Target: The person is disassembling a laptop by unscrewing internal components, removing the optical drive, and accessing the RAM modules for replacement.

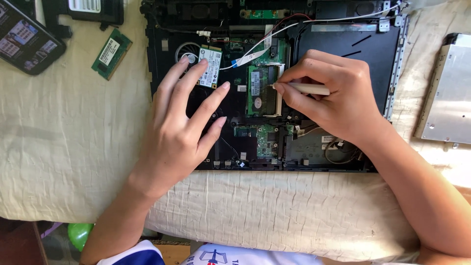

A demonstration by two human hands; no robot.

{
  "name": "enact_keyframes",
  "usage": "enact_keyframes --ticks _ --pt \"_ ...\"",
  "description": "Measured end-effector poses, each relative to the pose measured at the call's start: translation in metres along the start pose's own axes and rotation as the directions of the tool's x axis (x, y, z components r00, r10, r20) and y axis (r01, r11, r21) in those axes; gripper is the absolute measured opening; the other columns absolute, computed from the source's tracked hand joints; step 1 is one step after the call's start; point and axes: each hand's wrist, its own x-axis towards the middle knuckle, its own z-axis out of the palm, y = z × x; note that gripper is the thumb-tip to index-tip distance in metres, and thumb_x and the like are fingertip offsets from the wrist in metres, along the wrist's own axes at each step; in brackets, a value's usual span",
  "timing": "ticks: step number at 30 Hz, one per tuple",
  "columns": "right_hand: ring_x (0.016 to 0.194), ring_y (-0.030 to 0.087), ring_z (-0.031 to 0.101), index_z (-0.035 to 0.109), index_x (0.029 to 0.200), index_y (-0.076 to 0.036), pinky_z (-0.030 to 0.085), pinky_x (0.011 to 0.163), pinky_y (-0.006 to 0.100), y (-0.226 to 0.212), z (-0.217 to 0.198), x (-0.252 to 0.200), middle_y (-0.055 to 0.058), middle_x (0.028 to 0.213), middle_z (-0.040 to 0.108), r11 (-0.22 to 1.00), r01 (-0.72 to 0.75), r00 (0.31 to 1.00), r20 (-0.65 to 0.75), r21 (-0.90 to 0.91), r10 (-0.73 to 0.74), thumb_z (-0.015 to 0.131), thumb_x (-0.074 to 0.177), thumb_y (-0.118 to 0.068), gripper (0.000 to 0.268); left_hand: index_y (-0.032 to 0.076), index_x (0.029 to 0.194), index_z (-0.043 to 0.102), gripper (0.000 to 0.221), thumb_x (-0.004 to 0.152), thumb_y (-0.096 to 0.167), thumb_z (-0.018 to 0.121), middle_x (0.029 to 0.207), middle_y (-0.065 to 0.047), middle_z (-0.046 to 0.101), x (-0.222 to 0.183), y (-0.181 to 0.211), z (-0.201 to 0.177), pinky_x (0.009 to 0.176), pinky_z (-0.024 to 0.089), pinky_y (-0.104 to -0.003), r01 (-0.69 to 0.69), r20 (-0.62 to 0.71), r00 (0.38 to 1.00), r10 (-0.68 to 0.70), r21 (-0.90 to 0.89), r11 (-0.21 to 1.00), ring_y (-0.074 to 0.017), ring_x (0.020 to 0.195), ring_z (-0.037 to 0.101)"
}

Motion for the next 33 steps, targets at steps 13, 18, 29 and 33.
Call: enact_keyframes --ticks 13,18,29,33 --pt "0.067 0.016 0.055 0.075 0.095 0.002 0.037 0.060 0.028 -0.0002 -0.0003 -0.0003 0.009 0.082 0.063 1.000 -0.016 1.000 0.008 0.011 0.016 0.077 0.102 0.000 0.008 0.000 0.141 0.065 0.040 0.106 0.016 0.073 0.155 -0.029 0.040 -0.0025 -0.0004 0.0032 0.124 0.039 -0.061 0.024 0.033 0.999 -0.025 0.028 0.999 -0.0488 0.147 0.035" --pt "0.068 0.017 0.057 0.074 0.094 0.002 0.039 0.060 0.028 0.0007 -0.0017 0.0002 0.010 0.084 0.065 1.000 -0.021 1.000 0.021 0.023 0.020 0.078 0.102 -0.001 0.008 0.000 0.142 0.065 0.041 0.106 0.018 0.074 0.156 -0.029 0.039 -0.0029 -0.0004 0.0032 0.124 0.039 -0.061 0.026 0.043 0.999 -0.027 0.032 0.999 -0.0482 0.148 0.033" --pt "0.068 0.017 0.055 0.075 0.096 0.001 0.038 0.061 0.029 -0.0010 -0.0002 -0.0006 0.009 0.082 0.063 1.000 -0.027 1.000 0.007 -0.002 0.027 0.076 0.104 -0.002 0.008 0.001 0.139 0.066 0.038 0.105 0.017 0.072 0.154 -0.026 0.043 -0.0010 0.0006 0.0004 0.123 0.040 -0.060 0.014 0.042 0.999 -0.015 0.028 1.000 -0.0475 0.146 0.035" --pt "0.067 0.017 0.055 0.074 0.095 0.002 0.038 0.060 0.028 -0.0017 0.0004 -0.0009 0.009 0.082 0.063 1.000 -0.015 1.000 0.004 -0.009 0.015 0.077 0.103 0.001 0.009 0.002 0.139 0.066 0.037 0.105 0.016 0.073 0.153 -0.026 0.044 -0.0013 0.0005 0.0006 0.122 0.041 -0.060 0.006 0.040 0.999 -0.007 0.029 1.000 -0.0473 0.145 0.036"
